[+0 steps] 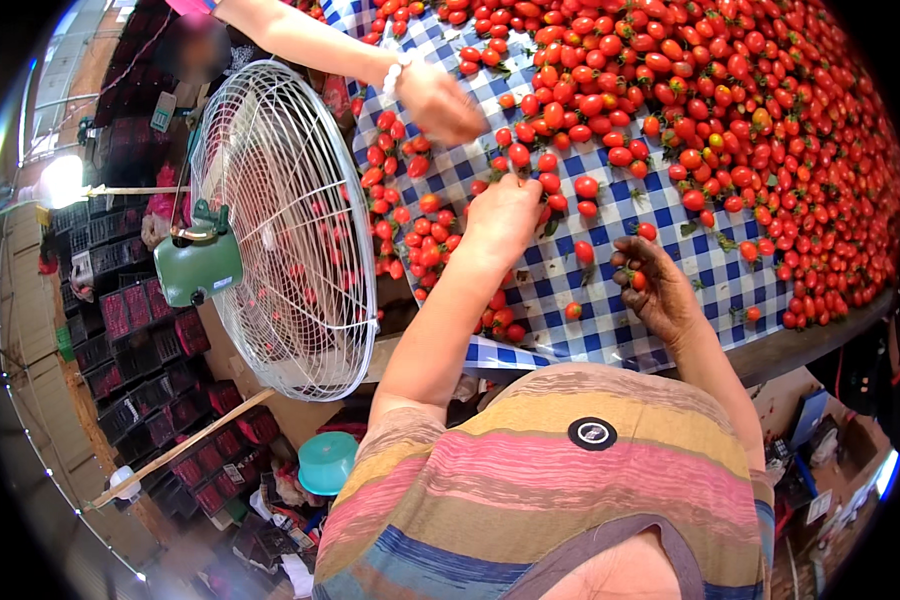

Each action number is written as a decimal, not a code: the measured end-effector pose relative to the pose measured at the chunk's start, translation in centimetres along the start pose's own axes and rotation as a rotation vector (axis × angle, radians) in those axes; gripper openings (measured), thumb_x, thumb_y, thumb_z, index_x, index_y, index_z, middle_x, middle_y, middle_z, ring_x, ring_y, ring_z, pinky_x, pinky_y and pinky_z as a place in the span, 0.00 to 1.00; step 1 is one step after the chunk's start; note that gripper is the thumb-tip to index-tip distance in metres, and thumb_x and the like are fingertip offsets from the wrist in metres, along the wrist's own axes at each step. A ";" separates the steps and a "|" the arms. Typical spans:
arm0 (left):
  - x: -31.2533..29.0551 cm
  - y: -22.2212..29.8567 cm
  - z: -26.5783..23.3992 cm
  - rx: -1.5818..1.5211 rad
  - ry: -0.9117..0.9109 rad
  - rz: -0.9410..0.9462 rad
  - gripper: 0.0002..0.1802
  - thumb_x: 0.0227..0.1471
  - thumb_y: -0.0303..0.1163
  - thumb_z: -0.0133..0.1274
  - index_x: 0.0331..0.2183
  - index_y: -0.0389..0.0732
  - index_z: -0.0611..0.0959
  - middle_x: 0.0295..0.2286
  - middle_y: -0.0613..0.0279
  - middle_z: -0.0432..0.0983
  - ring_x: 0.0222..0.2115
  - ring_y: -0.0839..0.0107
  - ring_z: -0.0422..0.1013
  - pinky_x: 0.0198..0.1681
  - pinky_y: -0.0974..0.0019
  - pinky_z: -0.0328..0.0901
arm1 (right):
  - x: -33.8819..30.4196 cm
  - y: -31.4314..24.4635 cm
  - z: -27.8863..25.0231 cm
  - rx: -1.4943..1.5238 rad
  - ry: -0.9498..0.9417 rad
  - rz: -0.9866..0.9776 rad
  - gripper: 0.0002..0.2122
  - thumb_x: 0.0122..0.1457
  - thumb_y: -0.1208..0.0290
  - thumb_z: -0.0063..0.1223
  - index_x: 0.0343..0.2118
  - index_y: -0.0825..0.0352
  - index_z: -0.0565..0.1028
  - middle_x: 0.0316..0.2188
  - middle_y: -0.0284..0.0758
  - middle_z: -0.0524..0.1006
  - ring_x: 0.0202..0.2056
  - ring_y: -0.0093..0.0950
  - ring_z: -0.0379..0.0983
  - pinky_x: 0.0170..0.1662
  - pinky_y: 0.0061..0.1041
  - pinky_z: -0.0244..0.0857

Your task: The person sorts through a large pile of small tomatoes on a table by hand, picking individual ones and grouping them.

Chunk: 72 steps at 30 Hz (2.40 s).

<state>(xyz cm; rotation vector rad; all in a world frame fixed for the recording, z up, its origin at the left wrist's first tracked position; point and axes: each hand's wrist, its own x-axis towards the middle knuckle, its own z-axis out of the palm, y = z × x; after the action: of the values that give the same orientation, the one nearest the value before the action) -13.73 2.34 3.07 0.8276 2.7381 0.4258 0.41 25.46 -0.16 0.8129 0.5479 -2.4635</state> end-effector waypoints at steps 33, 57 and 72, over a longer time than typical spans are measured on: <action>1.5 7.3 -1.7 -0.613 -0.176 0.285 0.23 0.52 0.27 0.62 0.51 0.40 0.79 0.41 0.49 0.78 0.41 0.57 0.77 0.45 0.60 0.71 | -0.2 -1.2 1.8 0.127 0.110 -0.136 0.18 0.68 0.54 0.47 0.48 0.65 0.76 0.46 0.36 0.79 0.44 0.30 0.77 0.42 0.28 0.75; -8.8 6.3 4.1 0.107 -0.137 0.216 0.37 0.44 0.47 0.65 0.58 0.59 0.74 0.65 0.56 0.54 0.66 0.44 0.48 0.61 0.27 0.47 | -0.6 -4.7 -1.2 0.299 0.108 -0.419 0.11 0.65 0.63 0.53 0.38 0.66 0.77 0.29 0.32 0.76 0.25 0.19 0.66 0.24 0.17 0.61; -11.1 8.1 6.7 -0.192 -0.351 0.428 0.08 0.42 0.31 0.62 0.29 0.42 0.83 0.37 0.57 0.73 0.44 0.55 0.69 0.45 0.56 0.65 | -8.1 -4.9 -7.7 0.319 0.149 -0.595 0.11 0.67 0.67 0.50 0.42 0.71 0.77 0.32 0.35 0.74 0.27 0.22 0.64 0.26 0.18 0.63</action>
<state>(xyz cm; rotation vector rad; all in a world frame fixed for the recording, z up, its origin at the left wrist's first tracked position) 1.38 3.83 1.31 1.2983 2.1584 0.5533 6.79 35.82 0.35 1.0884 0.5099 -3.1089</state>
